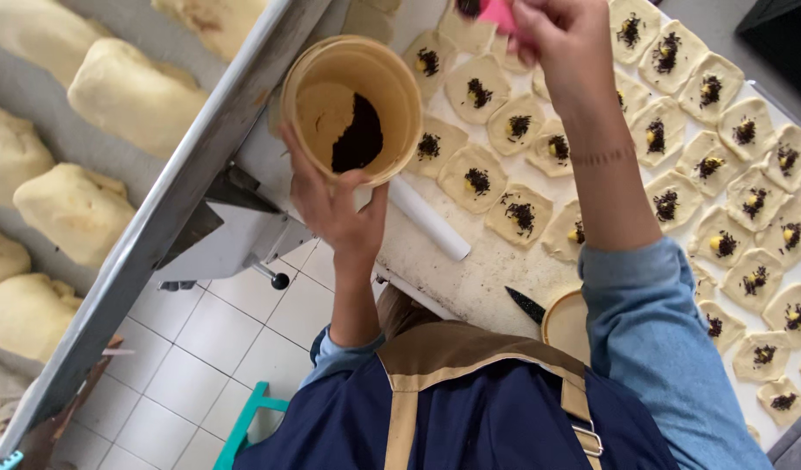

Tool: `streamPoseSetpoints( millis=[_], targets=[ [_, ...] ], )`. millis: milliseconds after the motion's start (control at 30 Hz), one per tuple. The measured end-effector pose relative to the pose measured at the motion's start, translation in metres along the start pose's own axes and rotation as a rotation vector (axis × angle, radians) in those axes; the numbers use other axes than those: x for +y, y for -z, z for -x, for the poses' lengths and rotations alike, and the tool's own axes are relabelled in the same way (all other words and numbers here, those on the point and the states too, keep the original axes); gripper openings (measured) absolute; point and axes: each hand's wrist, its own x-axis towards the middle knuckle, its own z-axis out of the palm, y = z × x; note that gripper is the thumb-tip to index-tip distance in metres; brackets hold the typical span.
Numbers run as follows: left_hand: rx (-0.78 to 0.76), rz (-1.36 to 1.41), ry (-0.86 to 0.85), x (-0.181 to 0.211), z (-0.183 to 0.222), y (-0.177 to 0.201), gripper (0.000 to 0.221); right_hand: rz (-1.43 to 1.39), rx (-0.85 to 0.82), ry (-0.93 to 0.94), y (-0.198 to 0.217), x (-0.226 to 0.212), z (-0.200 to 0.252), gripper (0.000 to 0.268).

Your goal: The person applies yellow filling from a piping bag onto dough squares and then uses a small spoon to top them with dark sprinkles from a container.

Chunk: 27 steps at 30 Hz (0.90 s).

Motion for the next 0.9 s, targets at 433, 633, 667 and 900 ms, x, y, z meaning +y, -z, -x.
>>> streamPoseSetpoints(
  millis=[433,633,667,900],
  targets=[
    [0.053,0.114,0.058,0.004,0.016,0.022,0.045,0.512,0.185,0.206,0.006,0.108,-0.044,0.014],
    [0.033,0.116,0.083,0.005,0.016,0.018,0.045,0.581,0.199,0.268,0.014,0.122,-0.052,0.018],
    [0.032,0.116,0.084,0.004,0.016,0.017,0.045,0.522,0.223,0.163,0.016,0.129,-0.059,0.021],
    [0.037,0.108,0.074,0.0,0.016,0.016,0.047,0.242,0.387,-0.376,0.088,0.17,-0.09,0.017]
  ],
)
